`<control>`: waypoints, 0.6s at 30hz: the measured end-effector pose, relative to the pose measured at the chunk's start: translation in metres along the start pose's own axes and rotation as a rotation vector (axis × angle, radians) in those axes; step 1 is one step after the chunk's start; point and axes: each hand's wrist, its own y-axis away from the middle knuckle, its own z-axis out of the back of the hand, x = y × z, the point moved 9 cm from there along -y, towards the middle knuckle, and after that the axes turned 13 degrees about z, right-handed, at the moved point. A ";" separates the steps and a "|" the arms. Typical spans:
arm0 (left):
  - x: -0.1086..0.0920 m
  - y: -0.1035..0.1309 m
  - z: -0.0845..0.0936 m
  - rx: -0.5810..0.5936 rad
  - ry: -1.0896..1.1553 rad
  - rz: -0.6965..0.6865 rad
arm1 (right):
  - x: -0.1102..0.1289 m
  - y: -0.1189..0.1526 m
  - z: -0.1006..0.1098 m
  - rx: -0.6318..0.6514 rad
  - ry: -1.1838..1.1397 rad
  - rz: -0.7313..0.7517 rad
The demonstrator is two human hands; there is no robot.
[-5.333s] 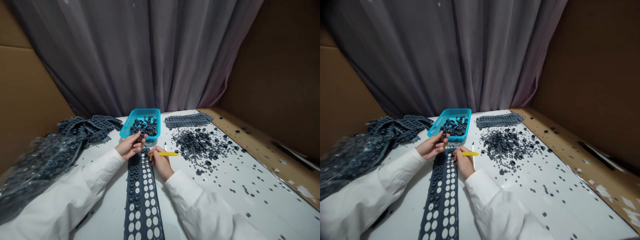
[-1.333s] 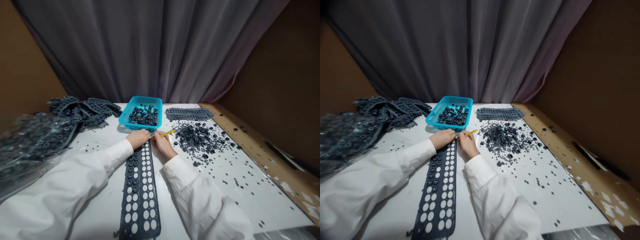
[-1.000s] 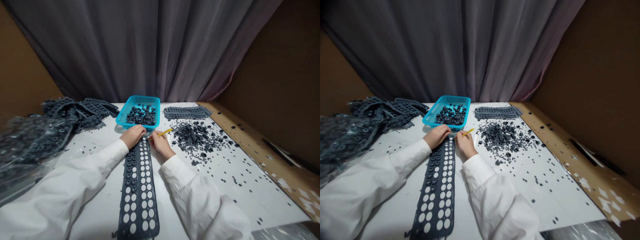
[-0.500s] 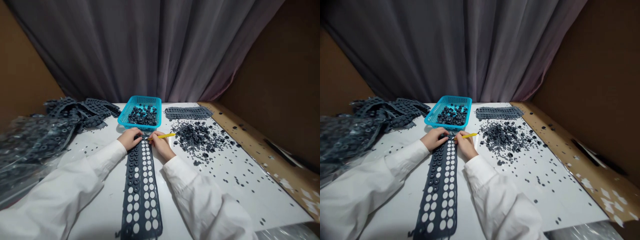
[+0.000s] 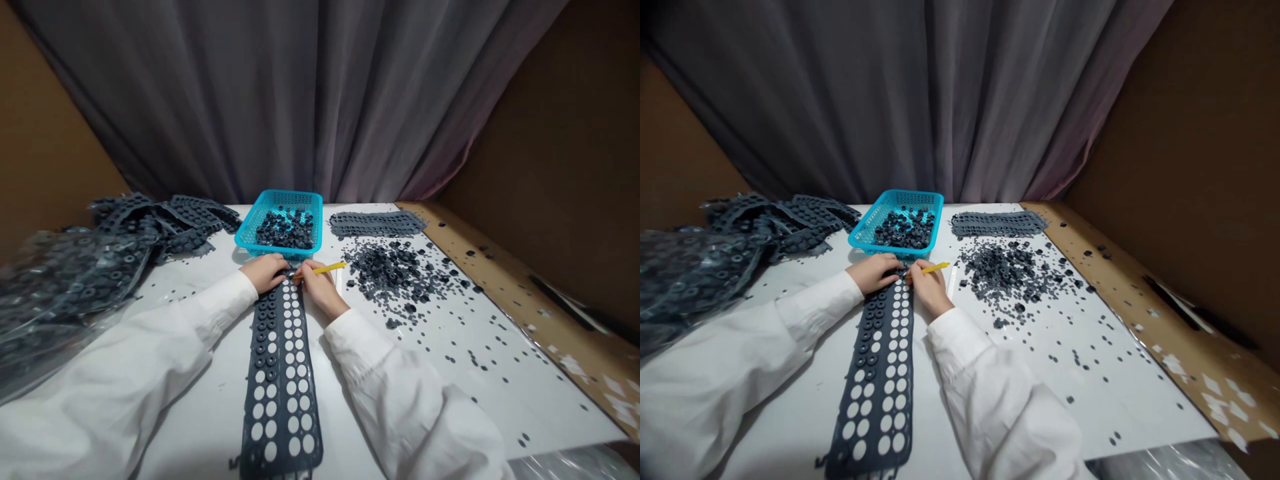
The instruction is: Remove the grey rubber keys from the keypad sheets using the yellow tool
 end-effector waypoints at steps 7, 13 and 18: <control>-0.009 0.000 0.000 0.017 -0.077 -0.047 | 0.007 0.000 0.002 -0.003 0.068 0.006; -0.011 -0.003 -0.004 0.017 -0.112 -0.069 | 0.020 -0.001 0.003 -0.013 0.166 0.018; -0.008 -0.008 -0.010 0.012 -0.101 -0.062 | 0.021 0.000 0.004 -0.022 0.203 0.009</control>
